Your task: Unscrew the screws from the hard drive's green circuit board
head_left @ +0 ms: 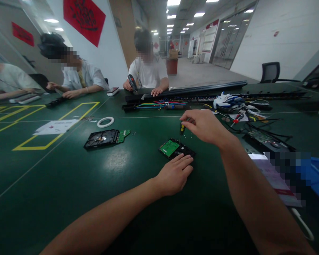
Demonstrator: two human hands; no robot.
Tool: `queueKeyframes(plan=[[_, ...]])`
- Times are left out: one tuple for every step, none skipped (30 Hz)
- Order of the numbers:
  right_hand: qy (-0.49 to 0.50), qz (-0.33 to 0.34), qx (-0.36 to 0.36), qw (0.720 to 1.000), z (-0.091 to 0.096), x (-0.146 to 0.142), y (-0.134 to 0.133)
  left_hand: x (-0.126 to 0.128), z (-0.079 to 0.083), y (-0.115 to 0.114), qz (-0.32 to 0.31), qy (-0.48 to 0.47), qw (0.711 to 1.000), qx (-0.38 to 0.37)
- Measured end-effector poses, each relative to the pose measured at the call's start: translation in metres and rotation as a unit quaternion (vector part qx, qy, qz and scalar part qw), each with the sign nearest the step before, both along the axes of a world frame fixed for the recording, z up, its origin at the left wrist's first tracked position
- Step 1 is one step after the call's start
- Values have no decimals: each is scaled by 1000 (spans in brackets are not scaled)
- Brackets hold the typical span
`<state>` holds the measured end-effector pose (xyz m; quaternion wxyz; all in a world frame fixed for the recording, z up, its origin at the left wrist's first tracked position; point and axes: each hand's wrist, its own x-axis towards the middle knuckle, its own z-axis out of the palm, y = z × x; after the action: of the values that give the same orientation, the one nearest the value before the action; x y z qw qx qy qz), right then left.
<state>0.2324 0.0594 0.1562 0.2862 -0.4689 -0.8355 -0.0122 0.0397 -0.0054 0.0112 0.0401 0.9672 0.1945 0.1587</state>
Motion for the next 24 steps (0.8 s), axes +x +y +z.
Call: queueKeyframes(plan=[[-1, 2, 1, 1000, 0, 1, -1, 0, 0, 0, 1, 1, 1000, 1], [-1, 4, 1, 1000, 0, 3, -2, 0, 0, 0, 3, 1, 1000, 0], [-1, 5, 1, 1000, 0, 4, -3, 1, 1, -1, 6, 2, 1000, -2], [-1, 3, 1, 1000, 0, 6, -4, 0, 1, -1, 8, 2, 1000, -4], [-2, 1, 1, 1000, 0, 8, -4, 0, 1, -1, 11, 2, 1000, -7], [-4, -1, -1, 1000, 0, 11, -5, 0, 1, -1, 12, 2, 1000, -9], [-7, -2, -3, 1000, 0, 12, -5, -1, 1, -1, 14, 2, 1000, -12], [-9, -3, -6, 1000, -1, 14, -5, -1, 1, -1, 15, 2, 1000, -14], [-10, -3, -9, 1000, -1, 15, -5, -2, 1, -1, 15, 2, 1000, -16], [-10, -3, -11, 1000, -2, 16, -5, -2, 1, -1, 15, 1, 1000, -18], [-9, -4, -11, 1000, -2, 17, -4, -3, 0, 0, 16, 1, 1000, -20], [-9, -5, -10, 1000, -3, 17, -4, -3, -1, 0, 16, -1, 1000, -20], [-9, -6, -8, 1000, -4, 16, -3, -3, -1, 0, 16, -3, 1000, -20], [-10, -5, -7, 1000, -4, 16, -3, -3, -2, 0, 17, -7, 1000, -20], [-12, -4, -6, 1000, -5, 16, -3, -3, -3, -1, 19, -13, 1000, -21], [-13, -3, -7, 1000, -5, 16, -3, -4, -4, -1, 22, -22, 999, -22], [-13, -3, -8, 1000, -5, 15, -3, -4, -4, -1, 28, -34, 999, -25], [-13, -4, -10, 1000, -5, 16, -3, -5, -5, -1, 35, -49, 998, -27], [-12, -6, -11, 1000, -5, 16, -3, -6, -5, 0, 45, -64, 997, -28], [-13, -8, -10, 1000, -5, 16, -3, -7, -6, 0, 59, -79, 995, -28], [-14, -10, -8, 1000, -5, 15, -3, -8, -6, 1, 75, -93, 992, -25], [-17, -9, -5, 1000, -6, 15, -4, -10, -6, 3, 96, -104, 990, -21], [-20, -8, -1, 1000, -6, 15, -4, -11, -7, 5, 121, -111, 986, -15], [-22, -6, 2, 1000, -6, 14, -4, -13, -7, 6, 148, -116, 982, -10]])
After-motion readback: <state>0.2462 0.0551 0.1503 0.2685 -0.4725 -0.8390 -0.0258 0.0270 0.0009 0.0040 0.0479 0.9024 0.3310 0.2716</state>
